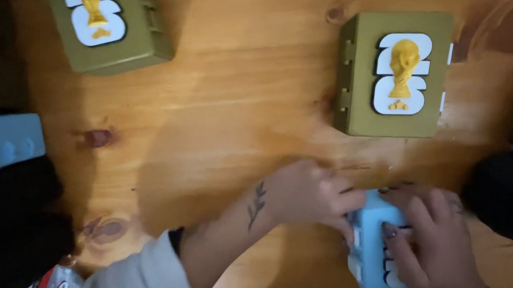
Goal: Applying small white labels to plastic storage boxes.
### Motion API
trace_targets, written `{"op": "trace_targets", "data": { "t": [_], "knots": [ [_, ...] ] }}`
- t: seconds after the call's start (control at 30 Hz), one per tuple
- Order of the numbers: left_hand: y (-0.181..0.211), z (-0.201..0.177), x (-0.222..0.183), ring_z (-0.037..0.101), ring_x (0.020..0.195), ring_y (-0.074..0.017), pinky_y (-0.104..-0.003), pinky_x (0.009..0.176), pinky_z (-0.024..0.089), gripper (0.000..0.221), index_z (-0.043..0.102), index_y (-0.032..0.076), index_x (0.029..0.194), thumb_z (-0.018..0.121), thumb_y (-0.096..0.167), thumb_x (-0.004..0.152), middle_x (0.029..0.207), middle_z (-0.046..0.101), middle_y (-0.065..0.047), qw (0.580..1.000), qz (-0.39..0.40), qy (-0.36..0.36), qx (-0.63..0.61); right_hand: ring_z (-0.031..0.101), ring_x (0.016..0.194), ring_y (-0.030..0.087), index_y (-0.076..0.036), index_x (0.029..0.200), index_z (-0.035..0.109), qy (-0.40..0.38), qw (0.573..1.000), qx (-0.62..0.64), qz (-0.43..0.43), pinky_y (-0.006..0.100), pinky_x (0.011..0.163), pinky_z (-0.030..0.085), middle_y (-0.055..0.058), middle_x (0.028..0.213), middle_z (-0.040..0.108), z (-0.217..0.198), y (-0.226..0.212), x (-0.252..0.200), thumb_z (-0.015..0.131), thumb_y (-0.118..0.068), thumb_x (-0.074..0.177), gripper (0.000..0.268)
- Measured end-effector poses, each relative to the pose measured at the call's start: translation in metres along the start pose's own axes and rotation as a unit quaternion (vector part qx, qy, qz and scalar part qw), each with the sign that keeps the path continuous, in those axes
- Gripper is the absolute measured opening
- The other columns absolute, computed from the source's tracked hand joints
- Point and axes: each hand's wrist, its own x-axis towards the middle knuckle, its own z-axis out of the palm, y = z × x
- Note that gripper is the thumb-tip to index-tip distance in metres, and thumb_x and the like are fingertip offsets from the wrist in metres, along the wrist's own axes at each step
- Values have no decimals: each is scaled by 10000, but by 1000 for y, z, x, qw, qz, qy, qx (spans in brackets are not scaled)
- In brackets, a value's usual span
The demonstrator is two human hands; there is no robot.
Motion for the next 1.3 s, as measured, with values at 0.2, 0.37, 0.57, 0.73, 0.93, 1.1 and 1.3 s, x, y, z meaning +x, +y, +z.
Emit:
{"op": "trace_targets", "data": {
  "t": [0.2, 0.37, 0.57, 0.73, 0.93, 1.1, 1.3],
  "knots": [
    [12, -23, 3, 646, 751, -191, -306, 638, 512, 394, 617, 156, 980, 671, 516, 829, 909, 633, -19, 998, 0, 60, 14, 535, 979, 322, -40, 1217, 616, 17, 1000, 10, 23, 414, 875, 414, 124, 1150, 602, -9, -13, 4, 582, -203, 809, 440],
    [53, -43, -4, 518, 1187, -294, -416, 1003, 432, 622, 483, 159, 1352, 713, 381, 818, 1411, 482, -57, 999, -8, -6, -50, 365, 1221, 402, -82, 1281, 542, 1, 995, 34, -90, 513, 1021, 259, 131, 1330, 497, -9, -3, -4, 579, -378, 796, 570],
    [116, -49, -44, 435, 1375, -320, -463, 1065, 346, 868, 357, 197, 1570, 705, 332, 786, 1571, 407, -113, 989, -72, -99, 81, 297, 1487, 383, -10, 1507, 320, 40, 992, 114, -33, 483, 1159, 264, 174, 1594, 350, -60, -24, -50, 606, -308, 810, 811],
    [161, 22, -121, 624, 880, -389, -608, 873, 407, 1169, 90, 161, 1653, 810, 570, 828, 1033, 634, -198, 908, -309, -270, 81, 570, 1292, 183, -131, 1413, 504, 38, 967, 183, 171, 337, 1074, 432, 23, 1430, 570, -36, 23, -131, 595, -301, 889, 559],
    [158, -2, -92, 336, 1359, -522, -708, 960, 367, 876, 351, 200, 1589, 760, 249, 815, 1586, 225, -277, 954, -241, -86, 157, 323, 1486, 224, -105, 1497, 376, -124, 979, 148, -66, 370, 1203, 266, 72, 1606, 342, 172, 120, -183, 464, -306, 1029, 517],
    [138, -20, -69, 441, 1434, -178, -310, 1160, 378, 799, 434, 247, 1504, 451, 743, 878, 1585, 413, 33, 674, -692, -21, -257, 448, 1451, 60, -225, 1476, 516, -50, 875, 405, 260, 265, 1182, 339, -92, 1558, 525, 44, -35, -93, 729, -383, 846, 683],
    [77, -57, -103, 170, 1500, -476, -595, 1121, 249, 1415, 133, -45, 1559, 987, 616, 643, 1655, 66, -294, 925, -369, 76, 59, 355, 1412, 469, -64, 1504, 378, 240, 968, -68, 23, 522, 1104, 336, 168, 1580, 358, -19, -30, 75, 655, -448, 822, 830]
  ]
}}
